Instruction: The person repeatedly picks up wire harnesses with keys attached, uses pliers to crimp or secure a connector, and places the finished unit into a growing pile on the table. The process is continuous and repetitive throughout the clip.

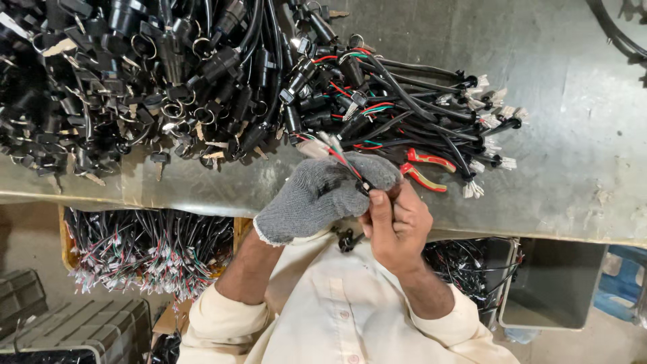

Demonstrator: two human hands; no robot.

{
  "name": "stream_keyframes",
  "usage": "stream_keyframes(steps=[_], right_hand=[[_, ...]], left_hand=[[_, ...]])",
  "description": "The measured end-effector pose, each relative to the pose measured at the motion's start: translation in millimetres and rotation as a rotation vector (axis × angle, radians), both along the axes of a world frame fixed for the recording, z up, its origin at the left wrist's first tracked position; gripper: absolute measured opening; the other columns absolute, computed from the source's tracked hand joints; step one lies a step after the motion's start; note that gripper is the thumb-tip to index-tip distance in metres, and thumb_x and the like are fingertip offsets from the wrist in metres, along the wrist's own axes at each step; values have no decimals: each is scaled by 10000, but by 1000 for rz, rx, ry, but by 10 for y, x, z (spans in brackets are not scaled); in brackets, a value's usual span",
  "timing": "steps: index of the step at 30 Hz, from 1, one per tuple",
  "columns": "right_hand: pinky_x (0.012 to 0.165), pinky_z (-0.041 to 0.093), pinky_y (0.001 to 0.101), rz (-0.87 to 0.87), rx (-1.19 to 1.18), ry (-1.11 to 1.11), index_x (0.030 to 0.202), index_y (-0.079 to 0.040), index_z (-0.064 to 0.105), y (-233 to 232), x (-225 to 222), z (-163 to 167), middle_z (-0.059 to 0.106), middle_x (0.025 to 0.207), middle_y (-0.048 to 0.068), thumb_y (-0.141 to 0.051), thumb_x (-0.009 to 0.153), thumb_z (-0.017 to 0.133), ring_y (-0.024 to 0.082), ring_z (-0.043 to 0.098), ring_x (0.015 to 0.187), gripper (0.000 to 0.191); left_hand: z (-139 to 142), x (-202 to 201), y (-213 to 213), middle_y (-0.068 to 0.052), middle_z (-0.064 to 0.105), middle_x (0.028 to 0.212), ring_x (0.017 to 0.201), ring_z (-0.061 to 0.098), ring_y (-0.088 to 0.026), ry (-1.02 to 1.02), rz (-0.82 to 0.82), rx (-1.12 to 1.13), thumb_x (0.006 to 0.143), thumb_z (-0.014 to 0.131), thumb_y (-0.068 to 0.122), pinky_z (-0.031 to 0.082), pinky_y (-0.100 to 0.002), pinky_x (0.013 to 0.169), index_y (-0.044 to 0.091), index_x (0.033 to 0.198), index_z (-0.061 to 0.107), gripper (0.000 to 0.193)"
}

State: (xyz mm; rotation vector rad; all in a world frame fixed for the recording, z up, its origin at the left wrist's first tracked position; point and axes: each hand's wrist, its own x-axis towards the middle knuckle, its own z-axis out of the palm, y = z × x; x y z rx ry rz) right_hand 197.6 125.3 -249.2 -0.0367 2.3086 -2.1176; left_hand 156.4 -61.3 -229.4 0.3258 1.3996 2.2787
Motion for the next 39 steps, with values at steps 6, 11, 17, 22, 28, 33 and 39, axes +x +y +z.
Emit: stream_keyframes(steps=[6, 11, 17, 22, 28, 33, 39], right_hand=[[440, 486, 277, 103, -465, -466, 1046, 8, 620, 21, -153, 71, 683, 688, 83, -203, 1027, 525, 127, 612, 494, 232], [915, 565, 460, 176, 94, 521, 945, -66, 486, 139, -465, 476, 700, 972, 167, -139, 1101, 505, 336, 698, 990, 173], [901, 451, 453, 357, -596, 178, 875, -123, 567, 398, -284, 956, 599, 839, 71, -321, 1130, 375, 251, 579, 843, 375], [610, 360, 359, 259, -1119, -16, 824, -143, 559, 1173, -310, 851, 381, 598, -46, -384, 1196, 351, 117, 297, 531, 490], [566, 371, 313, 105, -1025, 196, 861, -170, 531, 1459, -762, 535, 441, 594, -49, -359, 1099, 306, 89, 356, 535, 378], [1279, 255, 533, 135, 308, 246, 1476, 23, 395, 868, -1491, 43, 424, 1553, 240, -842, 957, 476, 360, 375, 1496, 1011], [1087, 290, 602, 416, 1195, 495, 1517, 71, 352, 521, -1573, -205, 504, 1392, 263, -740, 573, 833, 430, 434, 1329, 1334]], left_hand=[[-37, 160, -5, -121, 695, 1153, 991, 636, -193, -165, 71, -31, 1043, 643, 146, 550, -346, 911, -37, 1357, 650, 364], [117, 323, 213, -60, 645, 1156, 1062, 641, -113, 280, 526, -288, 1131, 486, 182, 569, -292, 951, -10, 1320, 541, 276], [594, 352, 860, -59, 616, 851, 771, 605, -205, 668, 120, -551, 971, 581, 210, 484, -372, 780, 71, 1024, 727, 208], [636, 379, 841, -83, 601, 833, 821, 605, -266, 820, 164, -734, 936, 632, 235, 469, -428, 886, 89, 964, 688, 159], [483, 548, 472, -87, 651, 871, 813, 639, -274, 558, 48, -697, 972, 653, 279, 498, -374, 777, 82, 1030, 678, 207], [399, 661, -108, -82, 655, 725, 559, 553, -147, -369, 257, -3, 1014, 581, 351, 402, -256, 461, -4, 1003, 598, 355], [277, 847, -277, -71, 548, 787, 683, 562, -208, -245, 519, 166, 1074, 624, 263, 508, -389, 677, 16, 1049, 575, 253]])
